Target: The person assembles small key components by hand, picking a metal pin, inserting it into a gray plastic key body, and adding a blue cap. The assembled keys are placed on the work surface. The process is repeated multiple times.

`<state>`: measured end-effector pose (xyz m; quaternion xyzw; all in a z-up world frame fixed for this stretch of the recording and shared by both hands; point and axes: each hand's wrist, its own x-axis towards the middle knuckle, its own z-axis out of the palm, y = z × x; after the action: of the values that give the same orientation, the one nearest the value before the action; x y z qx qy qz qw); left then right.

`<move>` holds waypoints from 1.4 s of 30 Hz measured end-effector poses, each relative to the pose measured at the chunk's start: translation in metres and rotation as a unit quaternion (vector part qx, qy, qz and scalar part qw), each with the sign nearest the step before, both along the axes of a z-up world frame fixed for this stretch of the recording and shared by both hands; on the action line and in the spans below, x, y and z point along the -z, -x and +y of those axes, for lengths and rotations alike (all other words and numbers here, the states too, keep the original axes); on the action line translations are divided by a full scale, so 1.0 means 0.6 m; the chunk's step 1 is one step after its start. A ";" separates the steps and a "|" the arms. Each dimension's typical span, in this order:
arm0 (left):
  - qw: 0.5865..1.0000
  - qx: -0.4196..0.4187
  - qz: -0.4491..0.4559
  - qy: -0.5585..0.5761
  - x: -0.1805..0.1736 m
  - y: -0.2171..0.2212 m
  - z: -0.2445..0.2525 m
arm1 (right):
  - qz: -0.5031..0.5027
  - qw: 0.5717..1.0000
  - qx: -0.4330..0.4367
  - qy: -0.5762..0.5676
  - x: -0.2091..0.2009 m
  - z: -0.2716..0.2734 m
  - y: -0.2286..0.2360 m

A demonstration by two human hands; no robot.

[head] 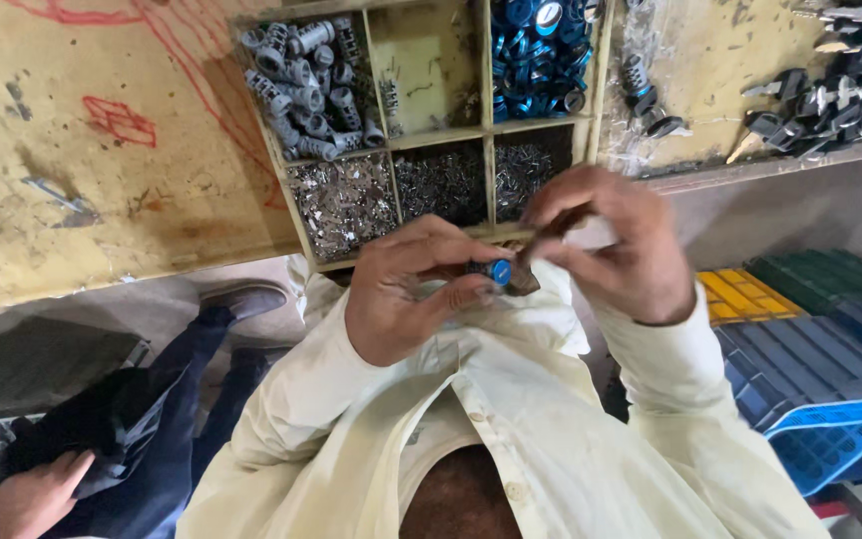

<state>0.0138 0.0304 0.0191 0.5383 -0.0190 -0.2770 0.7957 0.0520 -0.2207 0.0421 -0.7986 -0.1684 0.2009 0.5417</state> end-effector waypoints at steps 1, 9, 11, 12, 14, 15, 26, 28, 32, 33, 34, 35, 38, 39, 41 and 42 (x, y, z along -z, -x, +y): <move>1.000 -0.008 -0.010 0.009 0.004 -0.003 0.000 | -0.077 0.985 0.064 0.137 -0.010 -0.016 -0.006; 0.997 0.000 0.034 0.073 0.017 -0.005 0.006 | -0.166 0.912 0.115 0.358 -0.010 -0.073 0.007; 0.995 -0.007 0.047 0.087 0.017 -0.002 0.003 | -0.108 0.962 0.217 0.130 -0.010 -0.061 0.035; 0.994 -0.009 0.051 0.095 0.017 -0.001 0.002 | -0.052 0.954 0.290 -0.050 -0.002 -0.044 0.052; 0.994 -0.008 0.050 0.096 0.016 0.001 -0.001 | -0.011 0.918 0.296 -0.265 0.012 -0.022 0.069; 0.994 -0.006 0.050 0.097 0.016 0.002 -0.001 | -0.031 0.922 0.241 -0.302 0.028 -0.006 0.073; 0.963 -0.039 0.221 0.151 0.051 0.033 0.023 | -0.121 0.987 0.061 -0.087 0.022 0.077 0.044; 0.956 -0.046 0.251 0.142 0.045 0.029 0.025 | -0.142 0.987 0.072 -0.036 0.014 0.092 0.040; 0.993 -0.033 0.043 -0.109 0.005 0.023 0.054 | -0.125 0.991 -0.001 0.044 -0.024 0.095 0.010; 0.972 -0.018 -0.067 -0.222 -0.006 0.019 0.067 | -0.082 0.992 -0.062 0.078 -0.037 0.090 -0.006; 0.965 0.005 -0.119 -0.233 -0.015 0.014 0.076 | -0.039 0.985 -0.124 0.112 -0.049 0.082 -0.024; 0.954 0.028 -0.170 -0.244 -0.024 0.010 0.086 | 0.004 0.972 -0.185 0.144 -0.056 0.078 -0.043; 0.931 0.011 -0.199 -0.306 -0.042 0.000 0.105 | -0.025 0.972 -0.234 0.018 -0.060 0.070 -0.091; 0.925 -0.008 -0.186 -0.332 -0.048 -0.001 0.108 | -0.084 0.988 -0.116 0.057 -0.062 0.072 -0.092; 0.855 -0.044 -0.252 -0.452 -0.053 -0.003 0.106 | -0.185 0.973 0.044 0.132 -0.064 0.084 -0.084; 0.812 -0.062 -0.281 -0.508 -0.054 -0.004 0.102 | -0.221 0.956 0.084 0.173 -0.065 0.093 -0.077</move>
<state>0.0161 0.0918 0.0513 0.9202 -0.0651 -0.0339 0.3845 0.0985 -0.1649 0.0811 -0.9159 -0.1787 -0.0002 0.3593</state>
